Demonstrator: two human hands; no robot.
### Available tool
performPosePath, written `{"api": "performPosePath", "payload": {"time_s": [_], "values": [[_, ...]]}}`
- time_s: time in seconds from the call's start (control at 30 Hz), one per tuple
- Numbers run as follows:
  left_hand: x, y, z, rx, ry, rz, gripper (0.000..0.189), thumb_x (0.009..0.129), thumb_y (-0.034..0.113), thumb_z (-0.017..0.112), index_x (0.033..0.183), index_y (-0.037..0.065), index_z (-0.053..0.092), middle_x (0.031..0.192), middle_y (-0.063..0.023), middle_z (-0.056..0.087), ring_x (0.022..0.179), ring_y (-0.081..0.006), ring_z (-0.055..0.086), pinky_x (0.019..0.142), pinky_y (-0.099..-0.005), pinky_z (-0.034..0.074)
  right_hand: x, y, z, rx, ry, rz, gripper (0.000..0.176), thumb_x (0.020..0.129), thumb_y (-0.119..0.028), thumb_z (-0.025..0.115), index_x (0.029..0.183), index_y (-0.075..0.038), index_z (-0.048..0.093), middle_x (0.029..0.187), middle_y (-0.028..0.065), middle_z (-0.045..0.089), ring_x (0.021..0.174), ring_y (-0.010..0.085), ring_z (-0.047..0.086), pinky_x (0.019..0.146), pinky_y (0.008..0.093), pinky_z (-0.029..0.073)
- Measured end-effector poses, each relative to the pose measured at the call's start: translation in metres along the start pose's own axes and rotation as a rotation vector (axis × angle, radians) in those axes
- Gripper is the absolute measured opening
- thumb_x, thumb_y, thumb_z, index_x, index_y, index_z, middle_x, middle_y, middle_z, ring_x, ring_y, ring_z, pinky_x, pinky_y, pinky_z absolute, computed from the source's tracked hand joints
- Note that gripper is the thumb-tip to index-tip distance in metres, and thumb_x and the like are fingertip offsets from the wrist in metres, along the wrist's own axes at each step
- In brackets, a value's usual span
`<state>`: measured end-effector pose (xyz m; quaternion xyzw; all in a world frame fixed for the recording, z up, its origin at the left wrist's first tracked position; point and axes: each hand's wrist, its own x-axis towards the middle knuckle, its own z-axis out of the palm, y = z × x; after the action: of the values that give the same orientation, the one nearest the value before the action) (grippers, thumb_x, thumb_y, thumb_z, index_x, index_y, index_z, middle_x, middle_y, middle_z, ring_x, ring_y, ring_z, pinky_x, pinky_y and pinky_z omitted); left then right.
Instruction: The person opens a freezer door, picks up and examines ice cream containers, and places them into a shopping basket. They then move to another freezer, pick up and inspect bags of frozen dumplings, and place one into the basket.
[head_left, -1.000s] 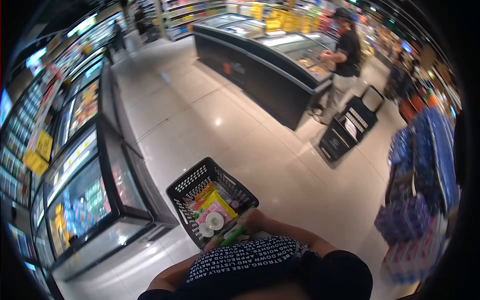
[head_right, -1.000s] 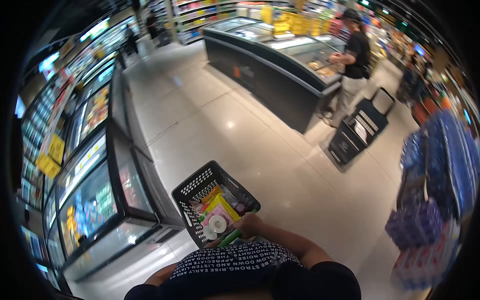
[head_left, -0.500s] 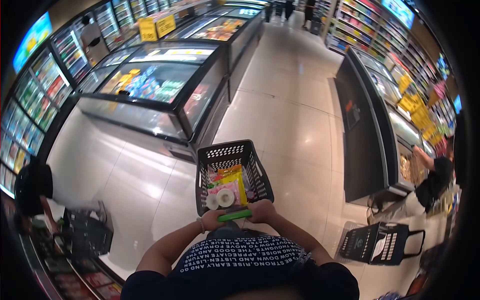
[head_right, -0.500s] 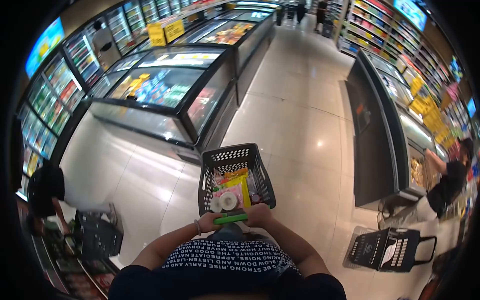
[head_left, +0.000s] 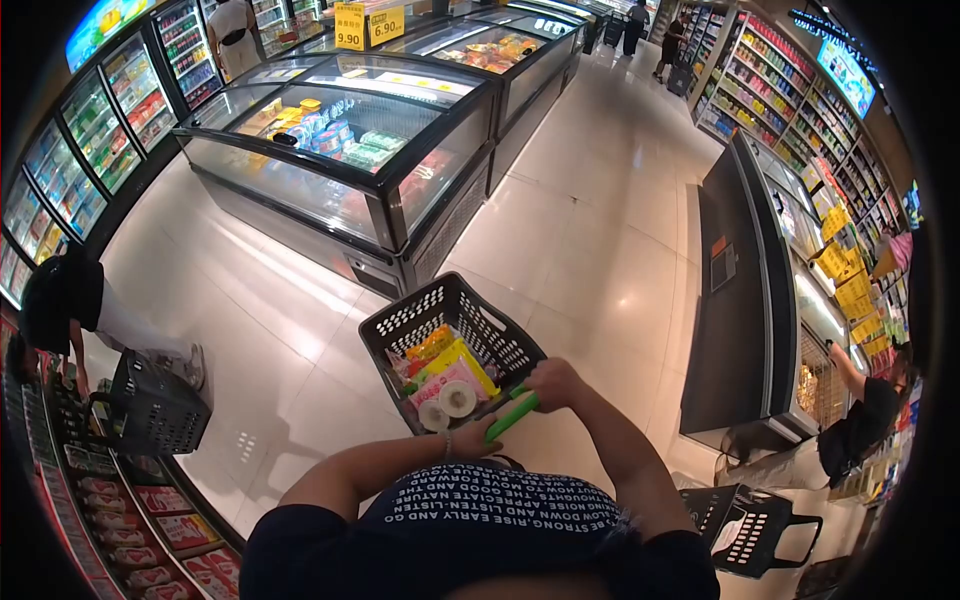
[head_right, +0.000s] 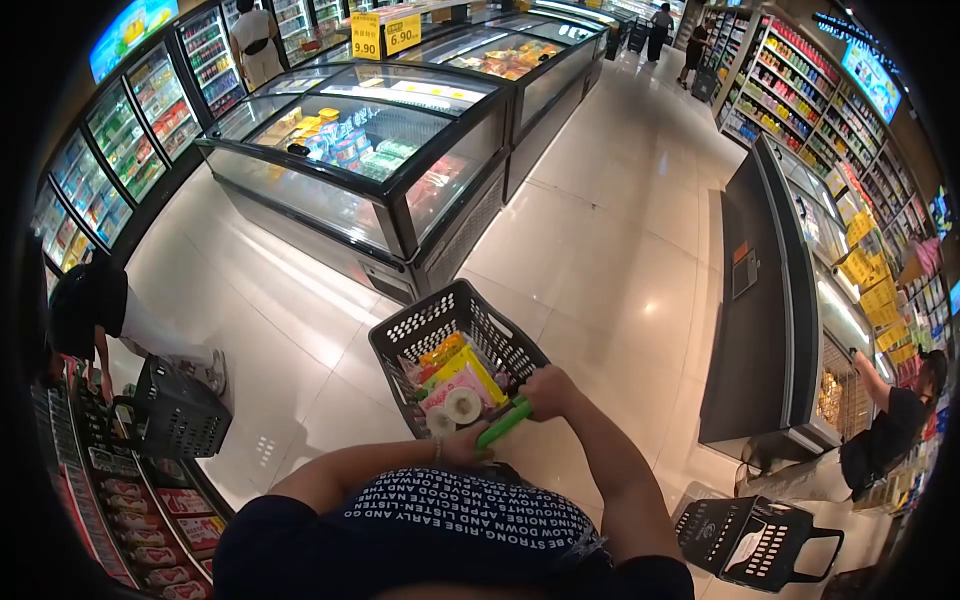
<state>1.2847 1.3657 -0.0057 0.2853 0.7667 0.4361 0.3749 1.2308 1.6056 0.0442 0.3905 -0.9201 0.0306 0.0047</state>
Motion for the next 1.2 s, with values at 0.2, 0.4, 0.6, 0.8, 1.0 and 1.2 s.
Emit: {"api": "performPosePath", "payload": {"time_s": [0.2,0.4,0.6,0.8,1.0,1.2], "values": [[0.031,0.003,0.011,0.009,0.266,-0.002,0.044,0.077,0.026,0.059,0.107,0.002,0.038,0.094,-0.0234,0.053,0.088,-0.0349,0.055,0.074,-0.0403,0.043,0.02,0.006,-0.025,-0.212,-0.16,0.266,0.026,0.063,-0.03,0.062,0.085,-0.016,0.062,0.093,0.0095,0.055,0.096,0.0266,0.051,0.08,0.0503,0.039],[0.048,0.017,-0.004,-0.053,0.387,0.025,0.047,0.077,0.025,0.061,0.107,-0.001,0.036,0.094,-0.0248,0.053,0.092,-0.0369,0.054,0.076,-0.0402,0.042,0.057,0.02,-0.014,-0.153,-0.188,0.485,0.032,0.065,-0.019,0.064,0.097,-0.018,0.058,0.1,0.0067,0.052,0.094,0.0258,0.052,0.071,0.0392,0.046],[0.044,0.009,-0.038,-0.036,0.368,-0.035,0.051,0.076,0.024,0.061,0.108,-0.005,0.035,0.09,-0.028,0.054,0.087,-0.0382,0.055,0.073,-0.0408,0.043,0.099,0.02,-0.01,-0.098,-0.175,0.531,0.035,0.066,-0.015,0.065,0.1,-0.018,0.056,0.105,0.0051,0.049,0.091,0.0266,0.054,0.069,0.0381,0.049],[0.023,0.0,-0.083,-0.005,0.3,-0.087,0.057,0.074,0.027,0.062,0.111,-0.006,0.034,0.095,-0.0293,0.052,0.094,-0.0399,0.052,0.082,-0.0416,0.039,0.143,0.007,-0.023,-0.021,-0.222,0.549,0.035,0.066,-0.013,0.064,0.1,-0.019,0.056,0.105,0.0056,0.047,0.09,0.0268,0.056,0.069,0.0393,0.05],[0.008,-0.04,-0.122,0.009,0.359,-0.098,0.057,0.074,0.024,0.062,0.114,-0.006,0.034,0.106,-0.0281,0.046,0.103,-0.0377,0.046,0.088,-0.0399,0.037,0.194,-0.001,-0.009,0.102,-0.112,0.555,0.029,0.067,-0.013,0.063,0.095,-0.017,0.055,0.101,0.0065,0.048,0.089,0.0279,0.055,0.07,0.0387,0.05],[-0.01,-0.077,-0.163,0.027,0.5,-0.019,0.051,0.075,0.023,0.057,0.115,-0.003,0.037,0.106,-0.0288,0.048,0.106,-0.0388,0.043,0.091,-0.0428,0.034,0.251,-0.009,-0.005,0.189,-0.041,0.532,0.022,0.069,-0.014,0.061,0.089,-0.016,0.054,0.098,0.007,0.049,0.087,0.0291,0.055,0.07,0.0381,0.049]]}}
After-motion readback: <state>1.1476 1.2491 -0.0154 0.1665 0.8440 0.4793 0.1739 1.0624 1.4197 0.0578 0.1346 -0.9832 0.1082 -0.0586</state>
